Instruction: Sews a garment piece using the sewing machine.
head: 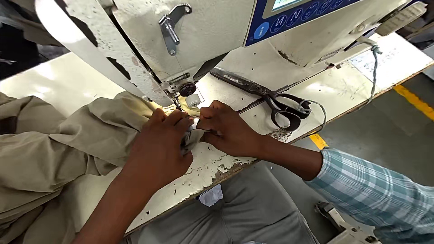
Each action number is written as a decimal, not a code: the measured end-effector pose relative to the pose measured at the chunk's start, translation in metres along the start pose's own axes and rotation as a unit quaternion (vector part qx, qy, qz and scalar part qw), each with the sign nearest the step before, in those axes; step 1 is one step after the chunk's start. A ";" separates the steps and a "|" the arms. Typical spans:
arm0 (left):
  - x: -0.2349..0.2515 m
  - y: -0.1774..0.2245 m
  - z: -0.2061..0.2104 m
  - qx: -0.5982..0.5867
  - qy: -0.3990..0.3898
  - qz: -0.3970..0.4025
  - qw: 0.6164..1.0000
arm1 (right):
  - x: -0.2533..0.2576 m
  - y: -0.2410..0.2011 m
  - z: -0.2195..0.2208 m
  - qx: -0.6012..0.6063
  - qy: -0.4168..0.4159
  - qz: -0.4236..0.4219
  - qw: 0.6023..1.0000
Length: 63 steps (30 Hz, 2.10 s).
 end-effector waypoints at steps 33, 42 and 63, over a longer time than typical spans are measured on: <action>-0.013 0.009 0.000 0.010 0.045 -0.004 0.999 | -0.024 -0.011 -0.053 0.098 0.134 0.108 0.980; -0.017 0.013 -0.001 0.042 0.067 -0.004 0.997 | 0.006 -0.004 -0.034 -0.033 0.097 0.139 0.985; -0.017 0.005 -0.006 0.005 0.086 0.029 0.996 | 0.058 0.046 -0.029 -0.041 0.141 0.163 0.976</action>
Point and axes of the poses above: each hand's wrist, its own x-axis towards the middle knuckle, its own z-axis out of the palm, y = z × x, the point moved 9 cm from there along x, towards the middle knuckle, and after that the axes turned 10 degrees about -z, right-handed, at the moved point
